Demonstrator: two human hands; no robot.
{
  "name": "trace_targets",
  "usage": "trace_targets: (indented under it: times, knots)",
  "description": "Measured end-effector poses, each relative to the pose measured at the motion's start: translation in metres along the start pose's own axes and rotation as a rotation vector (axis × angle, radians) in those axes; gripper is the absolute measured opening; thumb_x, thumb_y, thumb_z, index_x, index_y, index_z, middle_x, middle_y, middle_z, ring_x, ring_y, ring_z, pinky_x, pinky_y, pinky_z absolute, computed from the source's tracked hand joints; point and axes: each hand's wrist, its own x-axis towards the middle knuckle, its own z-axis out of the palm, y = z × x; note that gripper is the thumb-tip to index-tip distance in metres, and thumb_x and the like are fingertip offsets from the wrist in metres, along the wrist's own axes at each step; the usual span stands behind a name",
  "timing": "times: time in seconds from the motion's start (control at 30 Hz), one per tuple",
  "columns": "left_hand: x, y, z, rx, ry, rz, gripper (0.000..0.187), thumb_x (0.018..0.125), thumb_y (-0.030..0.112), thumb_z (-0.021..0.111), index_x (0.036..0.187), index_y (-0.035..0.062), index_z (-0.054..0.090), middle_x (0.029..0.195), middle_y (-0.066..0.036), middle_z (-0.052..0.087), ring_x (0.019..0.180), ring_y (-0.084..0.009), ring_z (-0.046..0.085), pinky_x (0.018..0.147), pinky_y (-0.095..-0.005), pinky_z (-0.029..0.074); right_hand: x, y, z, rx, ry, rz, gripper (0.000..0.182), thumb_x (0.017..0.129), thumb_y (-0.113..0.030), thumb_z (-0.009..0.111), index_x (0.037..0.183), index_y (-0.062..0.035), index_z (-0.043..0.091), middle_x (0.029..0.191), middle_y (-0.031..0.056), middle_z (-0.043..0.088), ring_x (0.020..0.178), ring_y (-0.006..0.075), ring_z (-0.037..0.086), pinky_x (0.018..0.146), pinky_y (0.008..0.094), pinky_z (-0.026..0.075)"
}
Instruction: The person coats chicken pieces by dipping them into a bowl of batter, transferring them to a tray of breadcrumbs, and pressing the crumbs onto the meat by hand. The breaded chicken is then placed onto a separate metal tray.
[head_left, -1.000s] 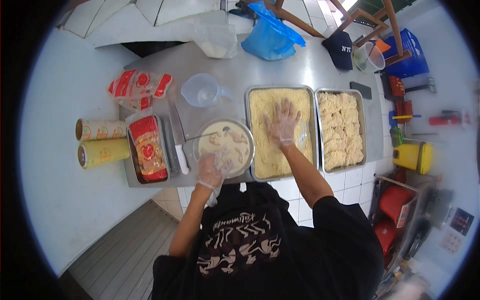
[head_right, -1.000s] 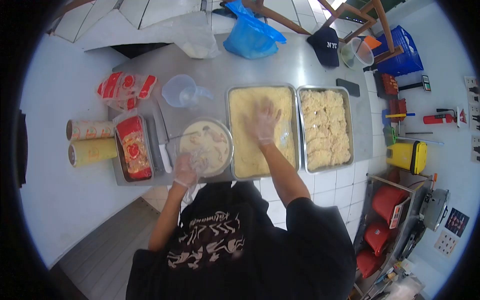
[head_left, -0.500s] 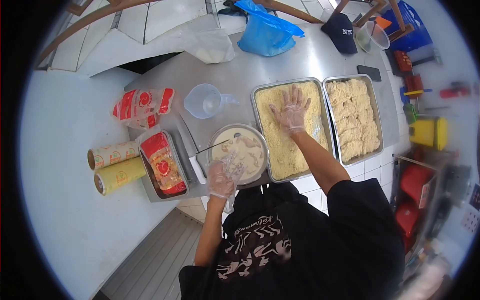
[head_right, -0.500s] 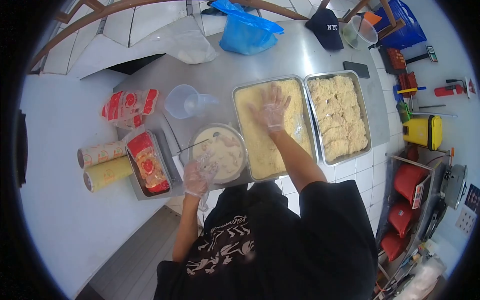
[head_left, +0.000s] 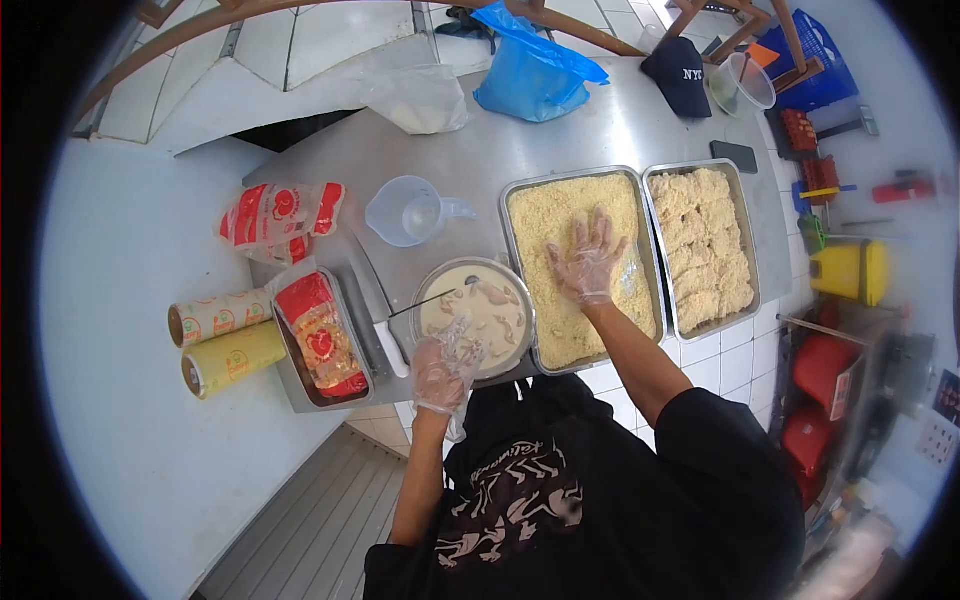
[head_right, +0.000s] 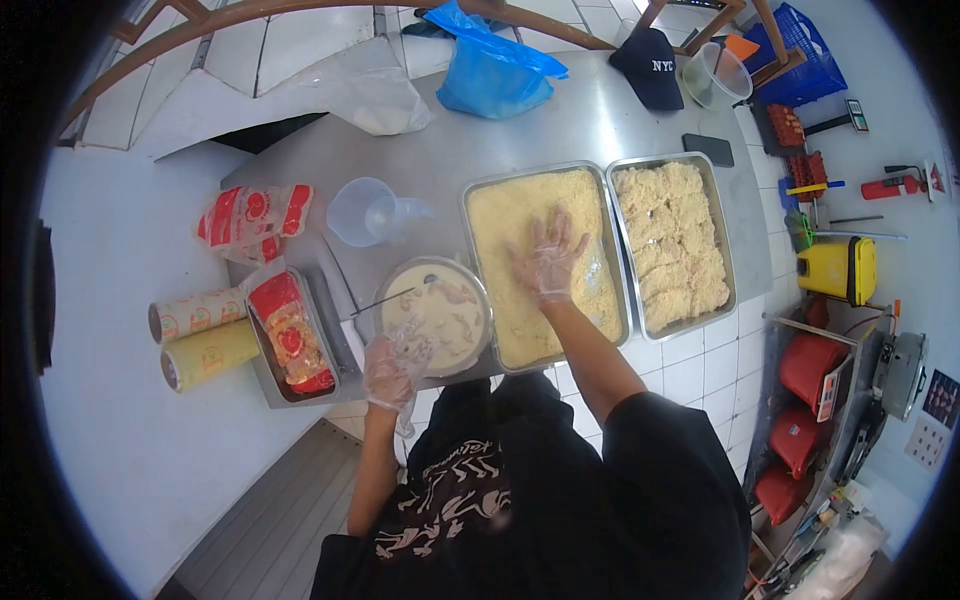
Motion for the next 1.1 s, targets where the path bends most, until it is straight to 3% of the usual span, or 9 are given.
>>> trace_targets:
  times: [0.2, 0.27, 0.4, 0.57, 0.67, 0.8, 0.9, 0.97, 1.1]
  knots:
    - [0.01, -0.002, 0.005, -0.115, -0.024, 0.043, 0.046, 0.082, 0.012, 0.075, 0.125, 0.0004, 0.064, 0.117, -0.016, 0.069, 0.102, -0.0239, 0.067, 0.087, -0.0342, 0.053, 0.011, 0.004, -0.009, 0.085, 0.018, 0.002, 0.08, 0.097, -0.065, 0.032, 0.153, -0.0079, 0.034, 0.164, 0.0188, 0.004, 0.152, 0.0359, -0.001, 0.116, 0.0609, -0.009]
    - [0.011, 0.0, 0.004, 0.006, -0.006, 0.091, 0.046, 0.082, 0.011, 0.075, 0.125, -0.001, 0.063, 0.118, -0.015, 0.068, 0.103, -0.0226, 0.066, 0.088, -0.0338, 0.053, 0.013, 0.013, -0.002, 0.279, 0.11, 0.002, 0.064, 0.095, -0.054, 0.045, 0.144, -0.012, 0.047, 0.161, 0.0161, 0.024, 0.146, 0.0337, 0.024, 0.114, 0.0627, 0.014]
    - [0.004, -0.012, 0.009, -0.27, 0.048, 0.031, 0.047, 0.082, 0.01, 0.075, 0.125, -0.0025, 0.062, 0.119, -0.016, 0.068, 0.101, -0.0213, 0.067, 0.088, -0.0336, 0.053, 0.021, 0.04, -0.03, 0.458, -0.078, -0.291, 0.047, 0.099, -0.037, 0.043, 0.134, -0.0085, 0.055, 0.15, 0.0153, 0.045, 0.135, 0.0359, 0.041, 0.109, 0.0591, 0.028]
    - [-0.007, -0.029, 0.03, -0.427, 0.132, -0.002, 0.048, 0.08, 0.027, 0.076, 0.121, 0.0045, 0.068, 0.105, -0.021, 0.07, 0.098, -0.0378, 0.066, 0.087, -0.0436, 0.051, 0.022, 0.031, -0.031, -0.18, -0.046, -0.709, 0.044, 0.089, -0.015, 0.048, 0.132, -0.0116, 0.059, 0.139, 0.0086, 0.057, 0.118, 0.0333, 0.055, 0.092, 0.0481, 0.044]
    - [-0.012, -0.023, 0.023, -0.215, 0.127, 0.054, 0.048, 0.08, 0.03, 0.076, 0.12, 0.0063, 0.068, 0.102, -0.022, 0.07, 0.095, -0.0388, 0.066, 0.085, -0.045, 0.051, 0.031, 0.029, -0.038, -0.481, -0.072, -0.692, 0.04, 0.089, -0.016, 0.051, 0.128, -0.0142, 0.06, 0.116, 0.006, 0.066, 0.107, 0.0217, 0.057, 0.082, 0.0449, 0.042]
    - [-0.018, -0.025, 0.023, -0.208, 0.121, 0.018, 0.047, 0.08, 0.031, 0.076, 0.12, 0.0078, 0.069, 0.1, -0.021, 0.07, 0.091, -0.0387, 0.066, 0.083, -0.0457, 0.051, 0.052, 0.03, -0.045, -0.724, -0.194, -0.61, 0.041, 0.088, -0.018, 0.053, 0.128, -0.012, 0.061, 0.12, 0.007, 0.067, 0.109, 0.0249, 0.059, 0.084, 0.047, 0.043]
    - [-0.023, -0.025, 0.021, -0.184, 0.137, 0.019, 0.047, 0.079, 0.031, 0.077, 0.119, 0.0075, 0.07, 0.098, -0.021, 0.07, 0.089, -0.038, 0.067, 0.081, -0.045, 0.052, 0.059, 0.027, -0.074, -0.612, -0.466, -0.587, 0.036, 0.086, -0.023, 0.057, 0.118, -0.0085, 0.067, 0.115, 0.0095, 0.07, 0.107, 0.0281, 0.064, 0.087, 0.0467, 0.046]
    - [-0.022, -0.021, 0.016, -0.153, 0.164, 0.059, 0.047, 0.079, 0.03, 0.078, 0.118, 0.0072, 0.07, 0.097, -0.021, 0.07, 0.087, -0.0376, 0.067, 0.08, -0.0446, 0.052, 0.068, 0.038, -0.073, -0.441, -0.514, -0.653, 0.036, 0.084, -0.027, 0.057, 0.103, -0.0006, 0.07, 0.105, 0.0231, 0.07, 0.101, 0.0341, 0.067, 0.089, 0.0398, 0.051]
    - [-0.022, -0.019, 0.013, -0.075, 0.183, 0.11, 0.048, 0.08, 0.028, 0.078, 0.122, 0.007, 0.068, 0.098, -0.019, 0.072, 0.084, -0.0315, 0.069, 0.078, -0.039, 0.054, 0.056, 0.052, -0.054, -0.067, -0.509, -0.591, 0.037, 0.077, -0.035, 0.066, 0.095, -0.0032, 0.071, 0.095, 0.0209, 0.071, 0.092, 0.0322, 0.068, 0.084, 0.035, 0.052]
